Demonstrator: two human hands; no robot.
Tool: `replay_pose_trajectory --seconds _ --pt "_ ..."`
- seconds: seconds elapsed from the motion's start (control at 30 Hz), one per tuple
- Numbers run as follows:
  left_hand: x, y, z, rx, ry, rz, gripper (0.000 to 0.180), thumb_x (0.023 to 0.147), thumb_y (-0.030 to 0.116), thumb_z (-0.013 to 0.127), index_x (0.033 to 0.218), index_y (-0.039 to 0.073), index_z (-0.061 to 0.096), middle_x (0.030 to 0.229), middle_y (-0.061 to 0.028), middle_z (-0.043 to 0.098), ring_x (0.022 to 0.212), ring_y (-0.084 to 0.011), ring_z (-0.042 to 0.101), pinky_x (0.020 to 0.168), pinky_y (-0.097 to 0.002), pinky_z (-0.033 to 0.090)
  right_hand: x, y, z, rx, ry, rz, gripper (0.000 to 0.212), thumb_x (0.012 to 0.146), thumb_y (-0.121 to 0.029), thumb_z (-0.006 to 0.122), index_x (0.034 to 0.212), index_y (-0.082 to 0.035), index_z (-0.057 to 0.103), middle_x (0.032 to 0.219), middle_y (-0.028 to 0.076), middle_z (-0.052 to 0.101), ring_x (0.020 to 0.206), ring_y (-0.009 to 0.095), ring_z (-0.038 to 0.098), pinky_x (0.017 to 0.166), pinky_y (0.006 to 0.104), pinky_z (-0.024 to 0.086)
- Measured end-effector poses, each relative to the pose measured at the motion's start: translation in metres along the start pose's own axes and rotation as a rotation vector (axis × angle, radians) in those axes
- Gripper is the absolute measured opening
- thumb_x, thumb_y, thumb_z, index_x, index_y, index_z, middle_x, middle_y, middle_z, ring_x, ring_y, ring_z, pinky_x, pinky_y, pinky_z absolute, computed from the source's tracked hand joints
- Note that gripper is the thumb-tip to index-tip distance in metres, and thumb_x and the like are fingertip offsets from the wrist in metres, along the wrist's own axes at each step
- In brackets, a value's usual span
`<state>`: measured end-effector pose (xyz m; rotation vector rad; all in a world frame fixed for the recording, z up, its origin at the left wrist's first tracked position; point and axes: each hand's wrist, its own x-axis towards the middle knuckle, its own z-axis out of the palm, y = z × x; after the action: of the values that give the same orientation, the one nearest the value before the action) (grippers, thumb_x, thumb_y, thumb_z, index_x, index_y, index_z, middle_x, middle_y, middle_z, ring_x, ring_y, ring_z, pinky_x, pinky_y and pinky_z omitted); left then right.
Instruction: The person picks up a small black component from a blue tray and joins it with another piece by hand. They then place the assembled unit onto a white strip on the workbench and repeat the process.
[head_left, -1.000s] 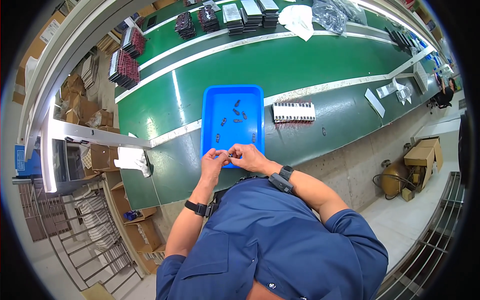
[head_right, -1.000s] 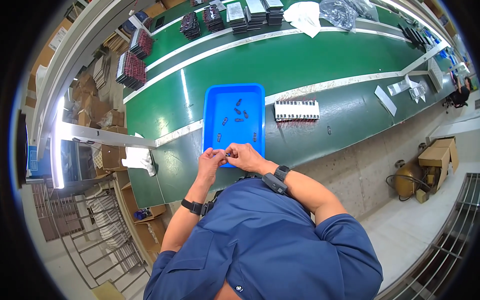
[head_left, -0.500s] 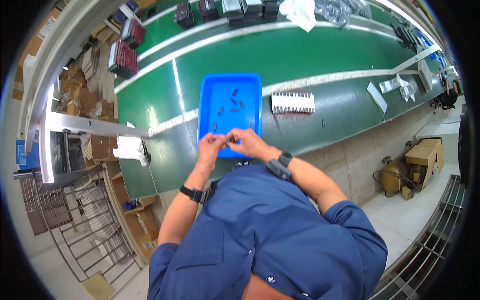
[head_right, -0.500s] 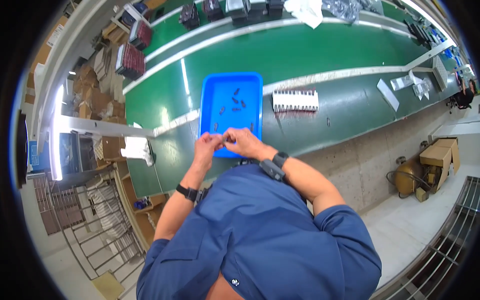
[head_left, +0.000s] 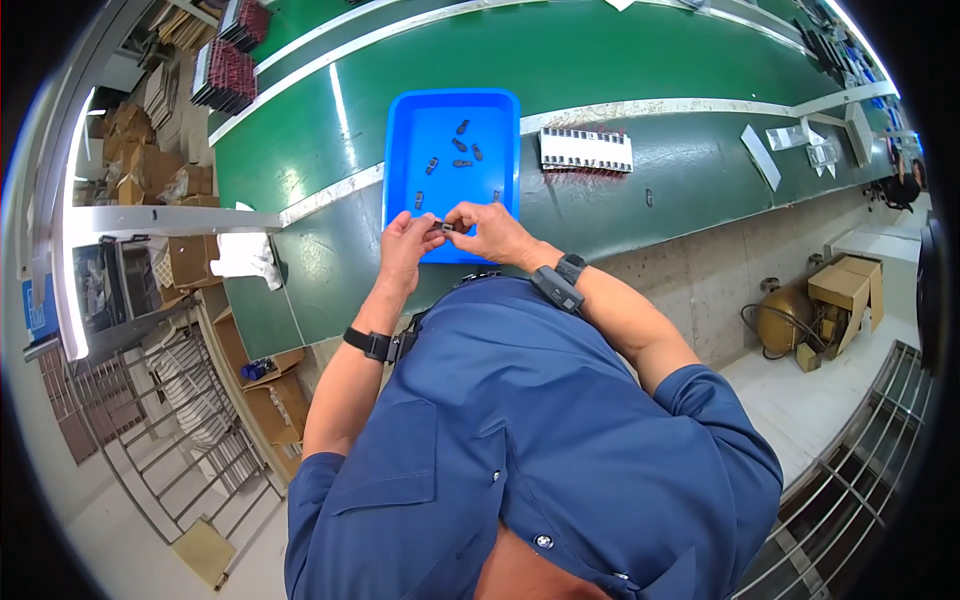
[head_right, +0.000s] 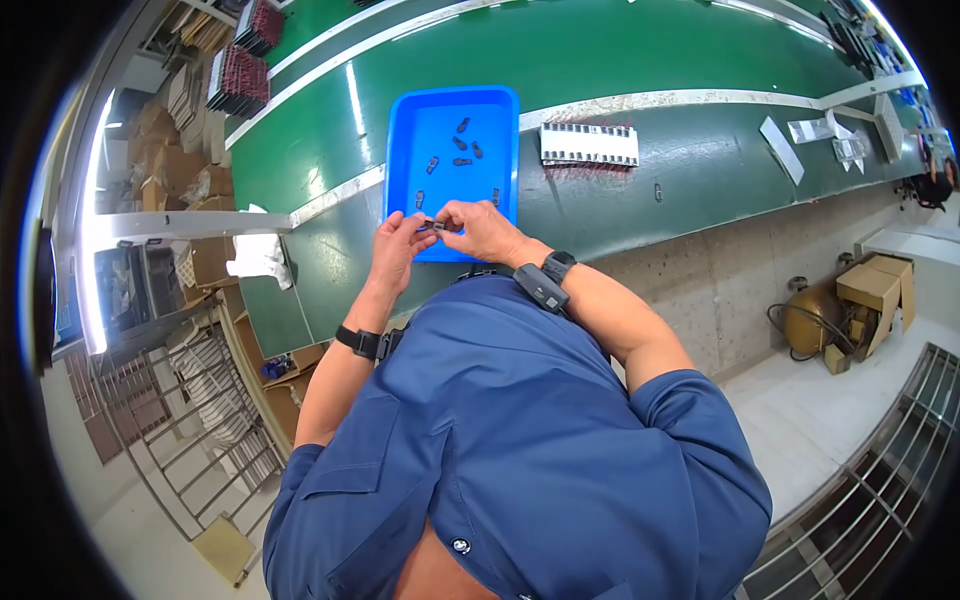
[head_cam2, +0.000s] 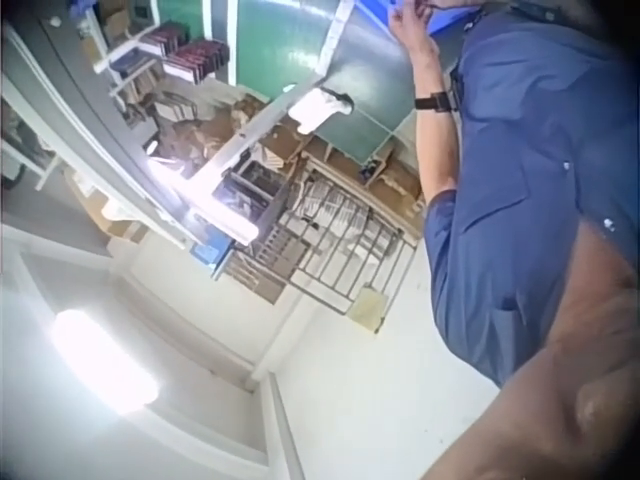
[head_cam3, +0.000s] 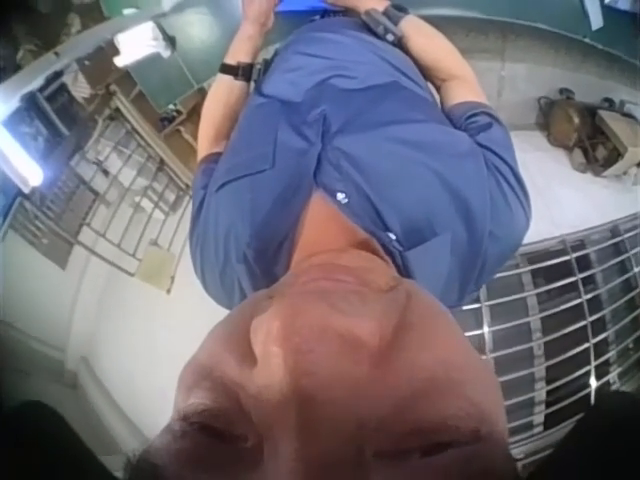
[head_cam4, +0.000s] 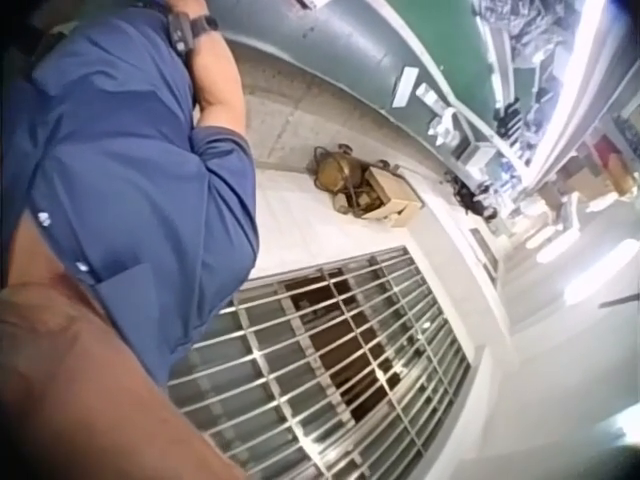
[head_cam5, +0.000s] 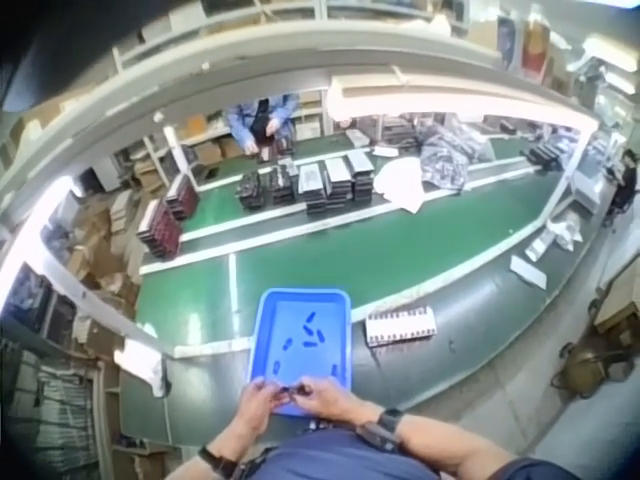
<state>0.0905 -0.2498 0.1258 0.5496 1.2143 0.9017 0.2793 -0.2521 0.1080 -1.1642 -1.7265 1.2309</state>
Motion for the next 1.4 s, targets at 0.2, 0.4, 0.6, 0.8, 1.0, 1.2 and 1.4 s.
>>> replay_pose_trajectory --seconds 0.2,0.4,0.6,0.8,1.0,1.2,1.4 --pt "0.009 -0.009 -0.011 0.074 0.005 0.043 0.015 0.089 0.007 0.069 0.096 0.003 0.057 0.089 -0.0080 0.067 0.076 -0.0145 0.067 0.065 -0.0264 0.058 0.004 -0.001 0.001 -0.008 -0.033 -0.038 0.021 0.083 -0.013 0.070 0.099 -0.002 0.065 0.083 0.014 0.070 0.075 0.026 0.069 0.067 0.0354 0.054" --pt "0.015 -0.012 -0.006 0.080 0.019 0.045 0.014 0.089 0.006 0.070 0.094 0.003 0.058 0.088 -0.0073 0.068 0.074 -0.0138 0.067 0.064 -0.0263 0.058 0.006 0.004 -0.008 -0.020 -0.084 -0.066 0.022 0.083 -0.015 0.068 0.100 -0.002 0.063 0.089 0.017 0.069 0.080 0.032 0.069 0.068 0.0381 0.054" --pt "0.020 -0.012 -0.001 0.144 0.031 0.024 0.012 0.089 0.007 0.070 0.090 0.004 0.058 0.087 -0.0070 0.068 0.072 -0.0132 0.066 0.064 -0.0265 0.058 0.008 0.011 -0.012 -0.034 -0.078 -0.049 0.023 0.084 -0.016 0.069 0.098 0.000 0.063 0.089 0.015 0.069 0.078 0.028 0.068 0.069 0.0367 0.054" --pt "0.021 -0.012 0.007 0.142 0.011 0.020 0.011 0.089 0.006 0.070 0.087 0.005 0.059 0.086 -0.0066 0.068 0.071 -0.0125 0.066 0.065 -0.0264 0.058 0.004 0.014 -0.018 -0.022 -0.069 -0.024 0.023 0.083 -0.017 0.069 0.097 0.001 0.063 0.088 0.016 0.069 0.077 0.029 0.068 0.068 0.0379 0.054" --pt "0.021 -0.005 0.015 0.154 0.007 -0.007 0.013 0.089 0.006 0.070 0.092 0.004 0.057 0.085 -0.0066 0.068 0.072 -0.0125 0.066 0.065 -0.0258 0.058 0.003 0.015 -0.022 -0.001 -0.048 0.004 0.022 0.083 -0.017 0.069 0.096 0.001 0.063 0.083 0.015 0.069 0.074 0.027 0.067 0.065 0.0365 0.053" --pt "0.021 0.004 0.022 0.139 -0.015 0.028 0.021 0.087 0.005 0.071 0.097 0.004 0.053 0.086 -0.0070 0.068 0.074 -0.0135 0.067 0.065 -0.0250 0.057 0.011 0.017 -0.025 0.093 0.019 0.022 0.021 0.082 -0.017 0.069 0.092 0.001 0.064 0.076 0.014 0.068 0.067 0.022 0.066 0.059 0.0350 0.050" --pt "0.003 0.004 0.010 0.115 -0.074 0.010 0.026 0.086 0.003 0.071 0.097 0.005 0.048 0.094 -0.0091 0.066 0.080 -0.0153 0.068 0.066 -0.0248 0.058 -0.004 -0.002 -0.016 0.072 0.025 0.104 0.023 0.081 -0.018 0.071 0.094 0.000 0.066 0.075 0.011 0.068 0.066 0.018 0.065 0.059 0.0331 0.050"
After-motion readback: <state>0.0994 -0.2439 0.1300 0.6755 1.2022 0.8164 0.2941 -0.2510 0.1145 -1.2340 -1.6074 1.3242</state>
